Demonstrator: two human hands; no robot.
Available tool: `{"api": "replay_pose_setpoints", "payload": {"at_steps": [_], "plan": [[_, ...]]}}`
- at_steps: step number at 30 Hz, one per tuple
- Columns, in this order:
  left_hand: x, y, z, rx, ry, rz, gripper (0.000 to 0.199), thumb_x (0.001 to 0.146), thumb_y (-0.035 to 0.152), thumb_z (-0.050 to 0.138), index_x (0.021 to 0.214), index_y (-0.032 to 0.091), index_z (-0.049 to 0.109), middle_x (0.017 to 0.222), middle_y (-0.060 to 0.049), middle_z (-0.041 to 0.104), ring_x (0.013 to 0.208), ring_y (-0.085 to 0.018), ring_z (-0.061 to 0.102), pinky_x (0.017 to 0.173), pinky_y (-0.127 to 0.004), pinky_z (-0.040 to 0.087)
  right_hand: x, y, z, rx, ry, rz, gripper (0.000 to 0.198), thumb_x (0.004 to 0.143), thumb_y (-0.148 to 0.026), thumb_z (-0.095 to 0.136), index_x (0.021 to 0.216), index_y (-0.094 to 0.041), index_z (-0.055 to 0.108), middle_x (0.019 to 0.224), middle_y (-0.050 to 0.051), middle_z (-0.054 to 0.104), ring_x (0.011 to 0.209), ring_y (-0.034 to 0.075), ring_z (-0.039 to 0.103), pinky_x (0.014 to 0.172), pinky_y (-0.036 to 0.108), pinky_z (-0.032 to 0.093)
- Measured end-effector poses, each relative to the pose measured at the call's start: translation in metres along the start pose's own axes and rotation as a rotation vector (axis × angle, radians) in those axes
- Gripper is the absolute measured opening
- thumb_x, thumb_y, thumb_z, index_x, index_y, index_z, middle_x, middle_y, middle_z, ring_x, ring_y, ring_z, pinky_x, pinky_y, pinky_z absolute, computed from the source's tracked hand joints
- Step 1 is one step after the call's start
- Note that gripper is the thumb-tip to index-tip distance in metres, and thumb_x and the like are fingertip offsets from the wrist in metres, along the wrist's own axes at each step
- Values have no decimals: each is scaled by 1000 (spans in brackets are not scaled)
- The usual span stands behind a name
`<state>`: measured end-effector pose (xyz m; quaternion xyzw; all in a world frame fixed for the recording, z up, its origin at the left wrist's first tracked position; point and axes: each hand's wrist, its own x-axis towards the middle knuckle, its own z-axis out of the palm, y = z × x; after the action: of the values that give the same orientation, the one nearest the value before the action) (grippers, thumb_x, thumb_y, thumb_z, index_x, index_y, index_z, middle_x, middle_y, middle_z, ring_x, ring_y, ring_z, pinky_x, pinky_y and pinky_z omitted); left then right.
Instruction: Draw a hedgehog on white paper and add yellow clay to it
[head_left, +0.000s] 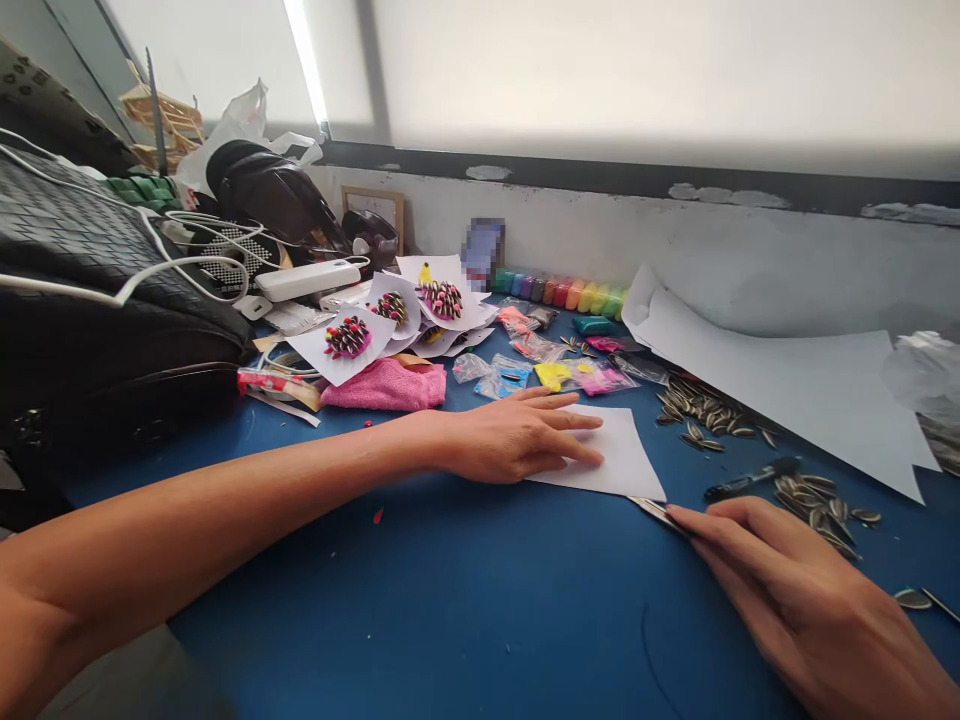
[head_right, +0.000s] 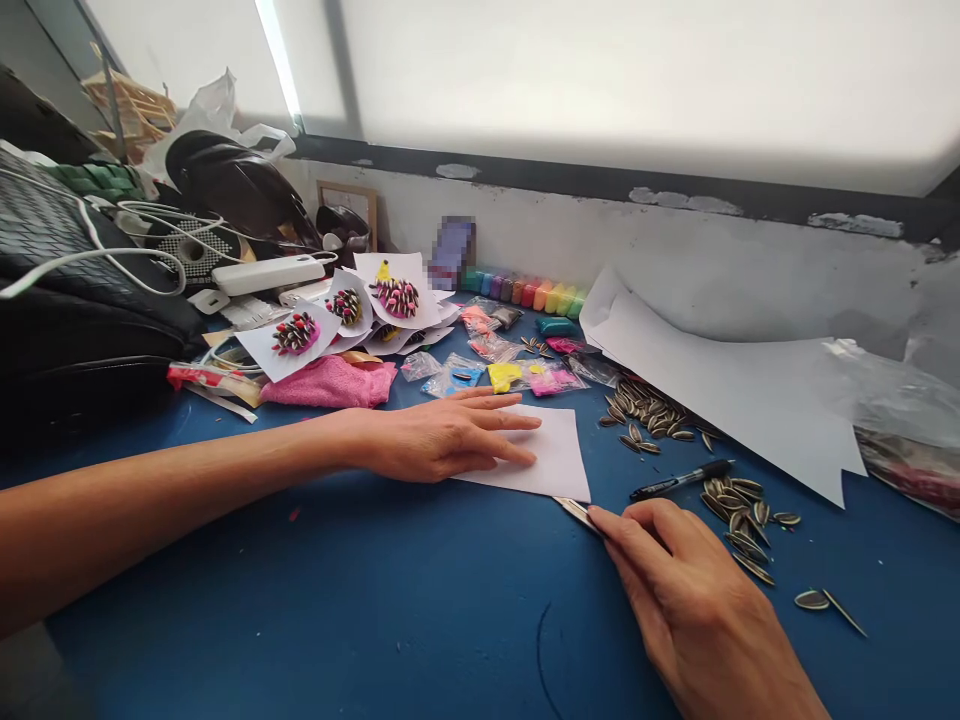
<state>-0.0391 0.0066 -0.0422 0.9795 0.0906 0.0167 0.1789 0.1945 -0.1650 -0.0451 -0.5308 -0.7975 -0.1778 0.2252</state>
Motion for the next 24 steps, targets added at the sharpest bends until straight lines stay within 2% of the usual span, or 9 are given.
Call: {"api": "replay_pose_setpoints", "payload": {"at_steps": [5, 9, 15, 20, 24], "plan": [[-3, -7, -1, -5, -54, 76, 47, 106, 25, 26, 149, 29, 43, 163, 2, 23, 153, -19, 12, 124, -40, 7, -3, 3, 2, 24, -44, 33, 40, 102, -40, 39, 107, -23, 74, 87, 5, 67, 68, 10, 68, 55, 15, 53], [-3, -5, -1, -41, -59, 59, 47, 106, 26, 26, 148, 33, 45, 164, 3, 20, 153, -21, 8, 124, -43, 6, -7, 5, 3, 51, -77, 50, 35, 100, -39, 44, 112, -25, 74, 90, 5, 68, 72, 11, 68, 58, 17, 55], [-2, -4, -2, -56, -90, 17, 48, 104, 24, 27, 148, 35, 44, 164, 7, 18, 154, -19, 6, 124, -43, 4, -5, 0, 4, 73, -66, 68, 37, 100, -39, 42, 112, -25, 74, 88, 5, 67, 70, 11, 67, 58, 18, 55], [0, -6, -5, -96, -108, 32, 44, 105, 36, 32, 147, 34, 46, 164, 5, 18, 154, -22, 4, 123, -44, 1, -3, -1, 4, 63, -69, 28, 34, 101, -35, 43, 112, -24, 73, 89, 5, 66, 70, 10, 66, 59, 15, 54], [0, -6, -8, -114, -138, 33, 44, 105, 35, 33, 148, 33, 45, 164, 4, 17, 154, -23, 3, 123, -44, 2, -2, -5, 5, 69, -55, 50, 34, 101, -36, 42, 110, -25, 73, 89, 4, 65, 72, 10, 67, 59, 15, 53]]}}
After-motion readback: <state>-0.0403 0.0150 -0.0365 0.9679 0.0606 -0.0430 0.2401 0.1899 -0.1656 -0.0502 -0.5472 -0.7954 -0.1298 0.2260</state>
